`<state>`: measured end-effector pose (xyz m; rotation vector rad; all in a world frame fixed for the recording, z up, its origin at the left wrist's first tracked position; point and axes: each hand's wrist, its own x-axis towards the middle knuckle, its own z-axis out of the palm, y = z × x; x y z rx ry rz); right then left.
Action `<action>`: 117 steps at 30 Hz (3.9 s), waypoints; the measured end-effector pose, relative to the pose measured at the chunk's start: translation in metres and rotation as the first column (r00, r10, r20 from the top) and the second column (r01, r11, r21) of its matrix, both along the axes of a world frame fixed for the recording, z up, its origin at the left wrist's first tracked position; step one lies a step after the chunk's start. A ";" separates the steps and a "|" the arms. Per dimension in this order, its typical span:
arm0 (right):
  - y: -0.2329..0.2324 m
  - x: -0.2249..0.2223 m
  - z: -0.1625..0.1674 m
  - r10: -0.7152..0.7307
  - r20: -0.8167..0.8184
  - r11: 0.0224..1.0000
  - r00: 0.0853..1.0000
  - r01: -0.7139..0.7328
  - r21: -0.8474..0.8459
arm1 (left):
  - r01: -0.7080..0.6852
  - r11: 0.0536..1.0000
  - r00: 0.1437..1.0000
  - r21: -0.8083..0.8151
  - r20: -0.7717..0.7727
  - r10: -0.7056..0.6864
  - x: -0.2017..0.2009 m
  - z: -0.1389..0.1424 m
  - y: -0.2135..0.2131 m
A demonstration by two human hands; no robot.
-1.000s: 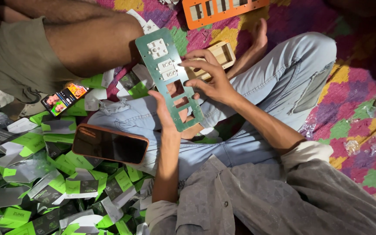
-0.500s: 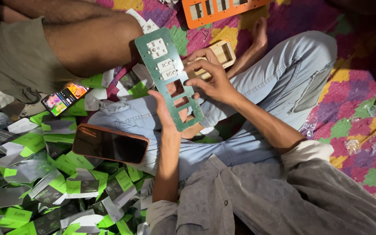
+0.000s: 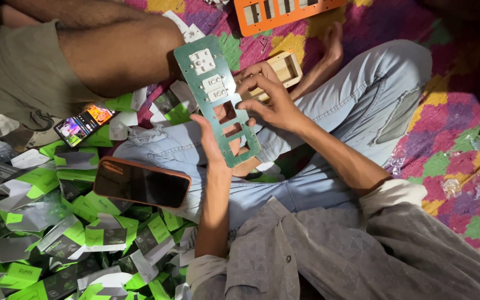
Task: The person sits on a rug and assembles white electrical socket modules into a green metal backplate. They pick up each module, align it with the backplate slots, and press it into place. The person repeats this process for multiple modules, occasionally adjusting their position.
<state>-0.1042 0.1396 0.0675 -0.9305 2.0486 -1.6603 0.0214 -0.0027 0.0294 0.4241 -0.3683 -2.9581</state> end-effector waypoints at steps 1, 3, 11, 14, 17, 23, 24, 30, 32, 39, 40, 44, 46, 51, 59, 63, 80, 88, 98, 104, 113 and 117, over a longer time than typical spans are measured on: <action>0.000 0.000 0.000 0.016 -0.019 1.000 1.000 -0.016 0.010 | 0.002 1.000 0.999 -0.025 0.037 -0.001 0.000 0.002 0.000; 0.001 -0.001 0.001 0.047 -0.055 0.999 0.997 -0.046 0.029 | 0.017 0.997 0.995 -0.072 0.101 -0.009 -0.002 0.005 0.000; -0.002 -0.001 0.004 0.023 -0.034 0.999 0.999 -0.022 0.037 | -0.021 0.999 1.000 0.026 0.006 0.020 0.000 0.001 0.000; -0.003 -0.001 0.002 -0.001 0.022 1.000 1.000 0.000 0.023 | 0.008 0.998 0.994 -0.059 0.110 -0.002 0.001 -0.002 -0.001; 0.000 0.000 0.001 0.020 -0.025 0.999 0.999 -0.018 0.045 | -0.008 1.000 0.999 -0.007 0.053 0.008 0.001 -0.004 -0.001; 0.003 -0.002 -0.010 0.008 0.051 1.000 0.999 -0.006 -0.025 | 0.044 0.990 0.994 -0.133 0.104 -0.030 0.003 -0.007 0.001; 0.004 -0.003 -0.012 0.016 0.103 0.999 0.995 -0.011 -0.049 | 0.026 0.938 0.997 -0.346 0.079 0.001 0.001 -0.007 0.003; 0.023 -0.018 -0.013 0.057 0.494 0.973 0.868 0.063 -0.222 | -0.011 0.499 0.997 -0.866 -0.047 -0.061 -0.001 0.015 0.010; 0.025 -0.021 -0.013 0.024 0.477 0.984 0.878 0.065 -0.168 | 0.159 0.607 0.985 -0.778 0.086 -0.148 0.003 0.026 0.012; 0.023 -0.026 -0.006 0.099 0.454 0.968 0.885 0.020 -0.250 | 0.011 0.702 0.997 -0.712 0.065 0.049 -0.010 0.009 0.014; 0.023 -0.025 -0.004 0.103 0.474 0.975 0.874 0.007 -0.224 | 0.003 0.683 0.993 -0.731 0.081 0.082 -0.009 0.005 0.014; 0.024 -0.021 0.005 0.052 0.540 0.998 0.840 -0.028 -0.053 | -0.028 0.625 0.986 -0.780 0.083 0.148 -0.008 -0.007 0.007; 0.022 -0.022 0.010 0.050 0.385 0.996 0.922 -0.074 0.047 | -0.079 0.628 0.983 -0.774 0.046 0.180 -0.006 -0.005 0.004; 0.019 -0.029 0.028 0.205 -0.099 0.940 0.974 -0.167 0.298 | 0.038 0.564 0.975 -0.825 0.153 0.158 -0.011 0.008 -0.003; 0.023 -0.028 0.040 -0.155 -0.098 0.971 0.983 0.170 0.169 | 0.227 0.588 0.950 -0.776 0.310 0.043 -0.011 0.023 -0.004; 0.056 -0.013 0.080 -0.496 -0.209 0.853 0.843 0.428 -0.298 | 0.212 0.528 0.953 -0.823 0.294 0.076 -0.014 0.022 -0.004; 0.101 0.116 0.181 -0.239 -0.380 0.626 0.894 0.441 0.644 | 0.200 0.549 0.959 -0.811 0.278 0.060 -0.014 0.027 -0.002; 0.096 0.112 0.185 -0.205 -0.405 0.649 0.891 0.434 0.625 | 0.159 0.502 0.971 -0.850 0.226 0.075 -0.013 0.022 -0.003; 0.079 0.078 0.182 -0.352 -0.630 0.867 0.693 0.495 0.060 | 0.205 0.407 0.956 -0.890 0.271 0.112 -0.013 0.021 -0.006; 0.061 0.030 0.109 0.154 -0.576 0.806 0.803 0.235 0.543 | 0.150 0.683 0.948 -0.715 0.300 0.106 -0.005 0.015 -0.002; 0.079 0.004 0.079 0.205 -0.386 0.764 0.899 0.099 0.637 | 0.291 0.421 0.892 -0.859 0.403 0.204 0.001 0.046 0.011; 0.076 -0.004 0.074 0.180 -0.332 0.837 0.926 0.032 0.546 | 0.120 -0.243 0.964 -0.963 0.054 0.260 -0.001 0.067 -0.009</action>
